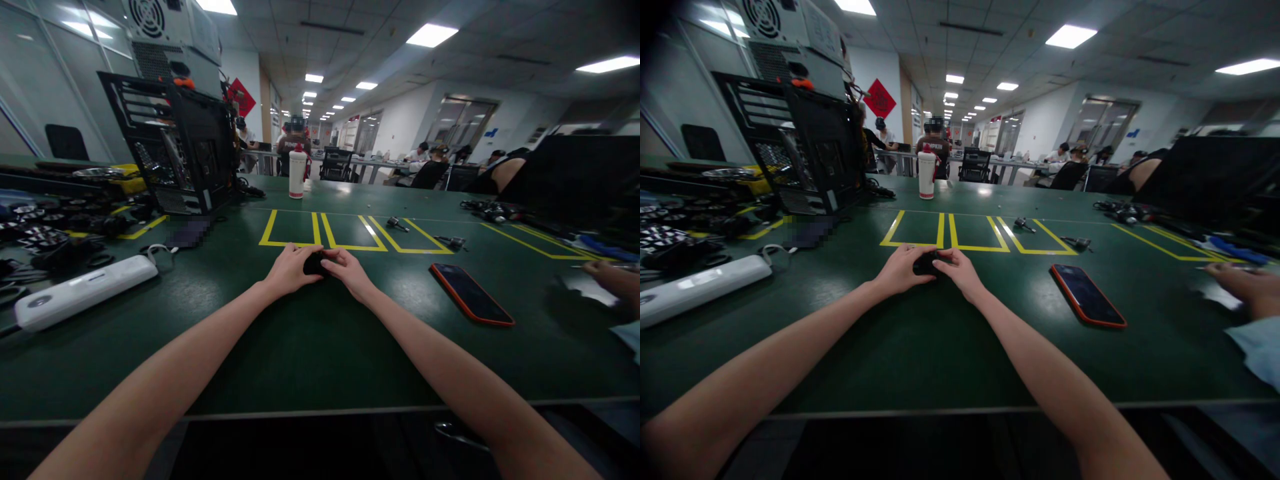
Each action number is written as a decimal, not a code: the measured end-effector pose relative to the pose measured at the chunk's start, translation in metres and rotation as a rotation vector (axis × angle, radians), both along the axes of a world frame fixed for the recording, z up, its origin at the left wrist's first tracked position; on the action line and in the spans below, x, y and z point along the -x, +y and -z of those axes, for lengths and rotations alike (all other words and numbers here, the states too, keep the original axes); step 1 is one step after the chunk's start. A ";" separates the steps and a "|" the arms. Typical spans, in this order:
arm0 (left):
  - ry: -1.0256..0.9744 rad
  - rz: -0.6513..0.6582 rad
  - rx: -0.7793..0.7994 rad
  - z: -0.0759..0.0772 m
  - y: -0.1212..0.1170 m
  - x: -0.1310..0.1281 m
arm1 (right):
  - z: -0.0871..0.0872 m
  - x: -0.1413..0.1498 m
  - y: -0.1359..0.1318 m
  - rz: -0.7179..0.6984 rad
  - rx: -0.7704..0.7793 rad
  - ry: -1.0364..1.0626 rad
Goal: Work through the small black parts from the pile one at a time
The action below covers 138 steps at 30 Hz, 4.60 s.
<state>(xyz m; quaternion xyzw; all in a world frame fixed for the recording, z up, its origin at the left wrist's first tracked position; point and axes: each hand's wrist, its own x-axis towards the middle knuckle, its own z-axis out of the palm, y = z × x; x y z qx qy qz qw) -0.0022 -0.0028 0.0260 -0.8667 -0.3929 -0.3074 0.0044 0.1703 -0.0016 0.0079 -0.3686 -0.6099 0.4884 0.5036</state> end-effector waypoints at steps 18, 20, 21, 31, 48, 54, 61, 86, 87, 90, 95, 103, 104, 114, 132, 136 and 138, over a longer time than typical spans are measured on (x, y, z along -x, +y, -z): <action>-0.001 0.004 0.042 -0.002 -0.002 0.000 | 0.002 0.002 0.001 -0.001 -0.013 0.020; 0.001 0.003 0.037 -0.002 -0.001 0.000 | 0.003 0.002 0.004 0.028 -0.005 0.013; 0.004 0.004 0.035 -0.002 -0.001 0.000 | 0.003 0.002 0.005 0.032 -0.002 0.012; -0.001 0.003 0.040 -0.001 -0.001 0.000 | 0.000 0.001 -0.004 -0.037 -0.053 0.025; 0.001 0.002 0.032 -0.001 -0.001 0.000 | 0.003 0.003 -0.004 0.019 -0.115 -0.003; -0.005 -0.012 0.044 -0.001 0.000 -0.001 | 0.000 0.006 0.000 0.068 -0.122 -0.012; -0.012 0.001 0.029 -0.001 -0.001 0.001 | 0.000 0.003 -0.003 -0.006 -0.094 -0.018; 0.003 -0.010 0.017 0.000 0.001 0.001 | 0.004 0.005 0.001 0.109 -0.209 -0.107; 0.003 -0.009 0.016 0.001 0.001 0.001 | 0.004 0.006 0.002 0.112 -0.210 -0.100; 0.006 -0.011 0.017 0.001 0.002 0.001 | 0.003 0.007 0.003 0.100 -0.210 -0.066; 0.004 -0.014 0.024 0.000 0.000 0.000 | 0.004 0.004 0.003 0.045 -0.128 -0.031; -0.005 -0.009 0.034 -0.002 -0.001 0.000 | 0.002 0.003 0.002 0.055 -0.120 -0.033; -0.005 -0.008 0.034 -0.002 -0.001 0.000 | 0.002 0.003 0.002 0.060 -0.122 -0.027; -0.013 0.024 0.030 -0.003 -0.002 0.000 | 0.002 0.005 -0.003 -0.008 -0.141 0.073; 0.001 -0.010 0.051 -0.002 -0.001 0.001 | -0.005 0.007 -0.009 0.261 -0.272 -0.148; -0.005 -0.012 0.065 -0.003 -0.001 0.000 | -0.005 0.007 -0.009 0.251 -0.306 -0.228; -0.007 -0.012 0.061 -0.003 -0.001 0.000 | -0.005 0.007 -0.008 0.261 -0.314 -0.249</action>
